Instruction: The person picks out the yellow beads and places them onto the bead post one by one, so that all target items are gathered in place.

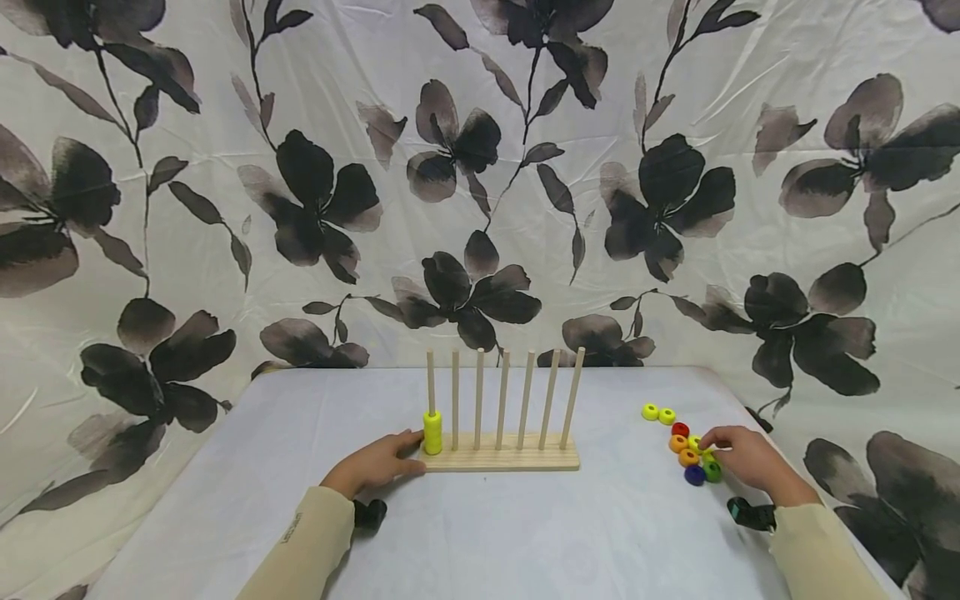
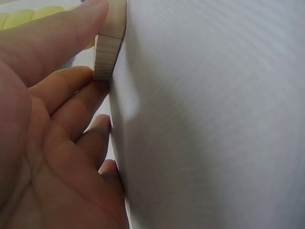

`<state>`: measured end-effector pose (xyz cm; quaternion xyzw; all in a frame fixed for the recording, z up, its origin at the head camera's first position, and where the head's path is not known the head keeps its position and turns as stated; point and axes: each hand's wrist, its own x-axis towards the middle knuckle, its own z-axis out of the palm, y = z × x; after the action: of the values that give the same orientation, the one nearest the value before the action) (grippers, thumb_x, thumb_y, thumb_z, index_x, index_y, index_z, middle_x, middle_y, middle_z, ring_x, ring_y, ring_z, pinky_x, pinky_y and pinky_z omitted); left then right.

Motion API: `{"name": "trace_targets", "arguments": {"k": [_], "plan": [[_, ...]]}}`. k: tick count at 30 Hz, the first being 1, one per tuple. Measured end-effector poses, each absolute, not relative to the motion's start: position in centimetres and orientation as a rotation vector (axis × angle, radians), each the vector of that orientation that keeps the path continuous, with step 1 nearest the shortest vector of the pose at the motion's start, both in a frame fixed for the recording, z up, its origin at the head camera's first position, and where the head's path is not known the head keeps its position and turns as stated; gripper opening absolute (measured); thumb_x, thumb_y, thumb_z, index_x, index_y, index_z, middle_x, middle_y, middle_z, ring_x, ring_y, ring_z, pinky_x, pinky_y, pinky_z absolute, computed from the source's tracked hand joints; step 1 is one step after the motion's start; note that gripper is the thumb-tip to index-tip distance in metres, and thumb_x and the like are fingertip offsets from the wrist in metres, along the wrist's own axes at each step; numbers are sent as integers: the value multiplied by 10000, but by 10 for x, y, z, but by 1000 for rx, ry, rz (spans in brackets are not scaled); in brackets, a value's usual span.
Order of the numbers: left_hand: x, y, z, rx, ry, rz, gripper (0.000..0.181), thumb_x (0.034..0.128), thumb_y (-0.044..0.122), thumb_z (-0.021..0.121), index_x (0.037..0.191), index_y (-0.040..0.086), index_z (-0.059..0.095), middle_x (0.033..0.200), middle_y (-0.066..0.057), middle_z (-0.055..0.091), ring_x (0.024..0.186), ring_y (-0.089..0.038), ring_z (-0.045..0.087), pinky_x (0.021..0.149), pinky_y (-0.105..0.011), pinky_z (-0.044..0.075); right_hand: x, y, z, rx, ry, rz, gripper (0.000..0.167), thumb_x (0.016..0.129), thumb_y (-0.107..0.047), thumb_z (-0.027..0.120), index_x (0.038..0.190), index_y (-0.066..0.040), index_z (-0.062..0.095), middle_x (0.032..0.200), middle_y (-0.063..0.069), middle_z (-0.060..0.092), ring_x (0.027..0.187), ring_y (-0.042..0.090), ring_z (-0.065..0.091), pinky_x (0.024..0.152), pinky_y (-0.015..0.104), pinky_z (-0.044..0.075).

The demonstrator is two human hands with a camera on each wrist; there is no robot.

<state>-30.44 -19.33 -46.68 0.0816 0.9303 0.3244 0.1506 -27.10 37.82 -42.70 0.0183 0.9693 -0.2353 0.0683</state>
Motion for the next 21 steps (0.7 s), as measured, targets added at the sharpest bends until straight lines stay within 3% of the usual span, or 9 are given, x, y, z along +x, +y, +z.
{"name": "trace_targets", "arguments": {"k": [13,21], "plan": [[-305,-193,-467,234,2670,930,706,855,415,707,1477,237,424,1582,-166,285,1465,-397,234,1159,-615,217,-272,380,-436,68,2909,-617,324,843,34,496,1094,-13,695,1235,327,559,1083,439,550,935,614,457],[-305,-194,-465,233,2663,944,707,856,407,709,1477,229,423,1582,-175,278,1465,-404,228,1160,-619,209,-273,379,-437,61,2888,-607,324,866,43,494,1125,-4,684,1234,327,556,1065,428,549,948,635,437]]}}
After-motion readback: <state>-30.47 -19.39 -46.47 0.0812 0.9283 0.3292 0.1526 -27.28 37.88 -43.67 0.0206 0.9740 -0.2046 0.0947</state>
